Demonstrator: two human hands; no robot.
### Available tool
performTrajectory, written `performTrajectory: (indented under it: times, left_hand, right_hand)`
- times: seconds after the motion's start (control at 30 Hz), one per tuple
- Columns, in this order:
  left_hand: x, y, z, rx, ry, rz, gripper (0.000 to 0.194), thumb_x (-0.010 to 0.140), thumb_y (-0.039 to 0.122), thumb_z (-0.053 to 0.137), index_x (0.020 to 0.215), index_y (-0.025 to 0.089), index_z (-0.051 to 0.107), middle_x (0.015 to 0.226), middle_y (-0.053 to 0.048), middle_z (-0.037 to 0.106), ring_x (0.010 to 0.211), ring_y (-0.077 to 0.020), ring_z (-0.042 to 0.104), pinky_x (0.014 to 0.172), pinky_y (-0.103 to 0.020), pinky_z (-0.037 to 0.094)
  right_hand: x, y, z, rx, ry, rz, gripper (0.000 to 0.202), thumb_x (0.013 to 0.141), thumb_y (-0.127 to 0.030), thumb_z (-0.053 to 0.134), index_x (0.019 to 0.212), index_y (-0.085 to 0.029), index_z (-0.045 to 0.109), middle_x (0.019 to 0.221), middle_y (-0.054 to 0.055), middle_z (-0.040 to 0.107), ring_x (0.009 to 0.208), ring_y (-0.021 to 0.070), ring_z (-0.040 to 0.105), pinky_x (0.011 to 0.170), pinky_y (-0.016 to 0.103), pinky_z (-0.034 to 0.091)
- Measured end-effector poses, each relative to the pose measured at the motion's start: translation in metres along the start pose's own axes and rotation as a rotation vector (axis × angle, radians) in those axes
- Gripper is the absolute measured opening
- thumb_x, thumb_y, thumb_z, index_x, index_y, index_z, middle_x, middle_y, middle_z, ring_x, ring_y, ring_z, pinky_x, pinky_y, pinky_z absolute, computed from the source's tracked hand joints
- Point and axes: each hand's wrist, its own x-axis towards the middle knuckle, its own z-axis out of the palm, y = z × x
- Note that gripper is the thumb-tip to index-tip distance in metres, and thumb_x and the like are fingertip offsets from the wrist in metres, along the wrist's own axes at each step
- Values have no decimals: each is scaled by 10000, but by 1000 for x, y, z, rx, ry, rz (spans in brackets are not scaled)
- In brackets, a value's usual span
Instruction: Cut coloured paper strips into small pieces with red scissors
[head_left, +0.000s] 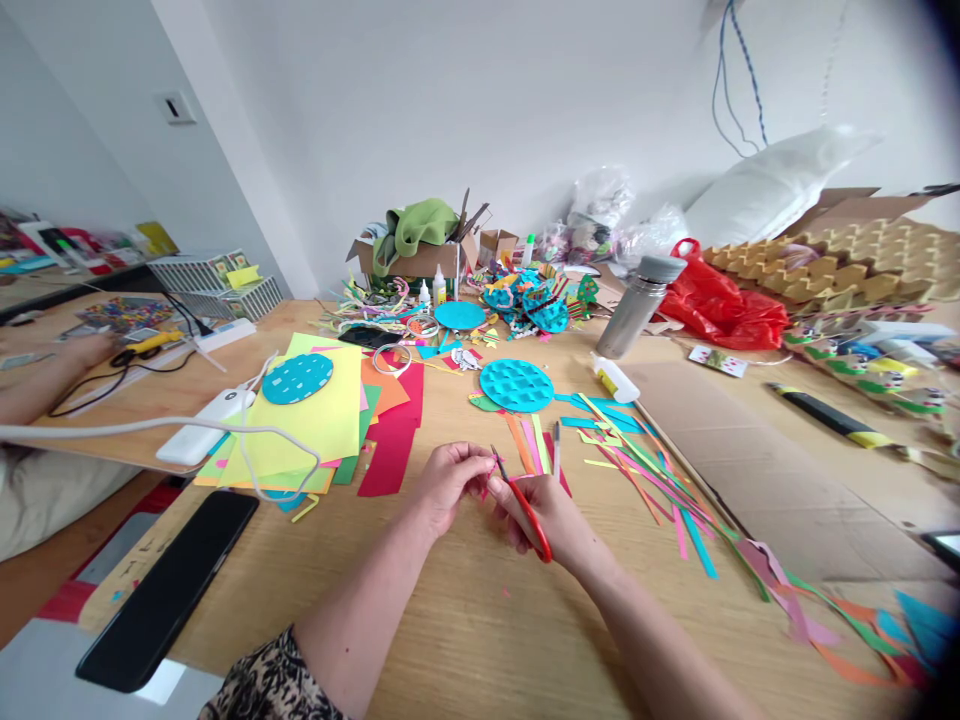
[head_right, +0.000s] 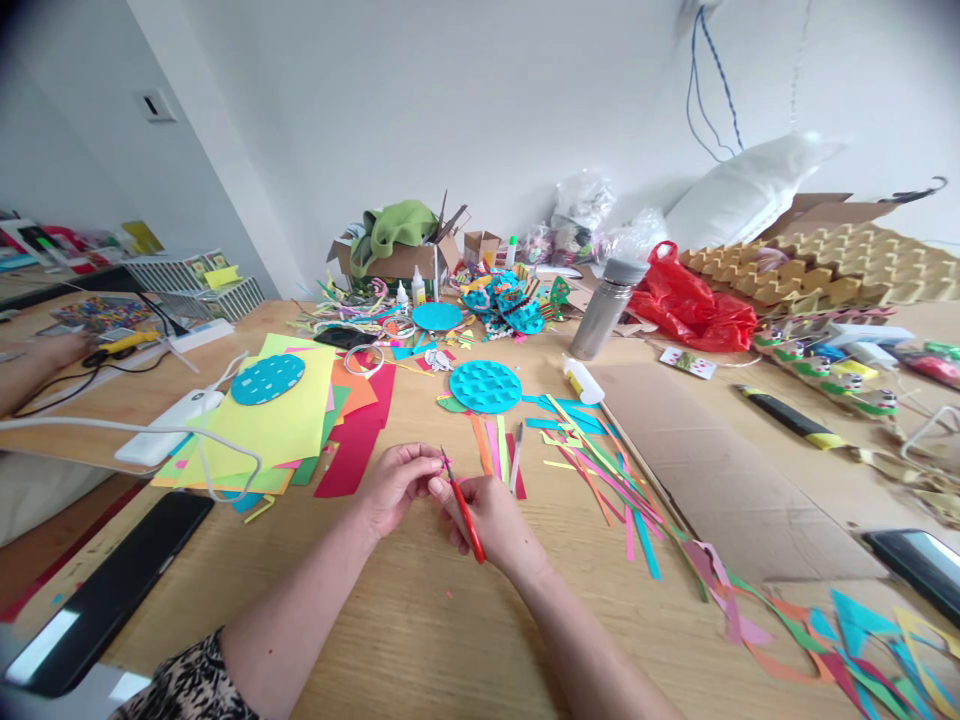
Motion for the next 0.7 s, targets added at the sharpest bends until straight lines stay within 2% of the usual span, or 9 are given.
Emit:
performTrajectory:
  times: [0.17,0.43,0.7]
  left_hand:
    - [-1,0,1,26,-34,-7,171,642,250,695,691,112,608,564,3,559,484,-58,444,470,-201,301]
    - [0,0,0,4,-28,-2,162,626,234,703,700,117,619,586,3,567,498,-61,456,477,-199,313]
    - [1,1,-1,4,-13,-6,151,618,229,696,689,121,619,586,-1,570,494,-66,461,466,-196,312]
  right_hand:
    - [0,-3,1,9,10,22,509,778,-606,544,551,-151,521,381,6,530,306,91,458,312,172,316]
    - [0,0,0,-54,0,-25,510,803,-592,523,547,-151,521,399,16,546,326,86,460,343,174,332]
    - [-1,0,0,-30,-8,0,507,785,-609,532,549,-161,502,393,9,541,321,92,466,335,180,326]
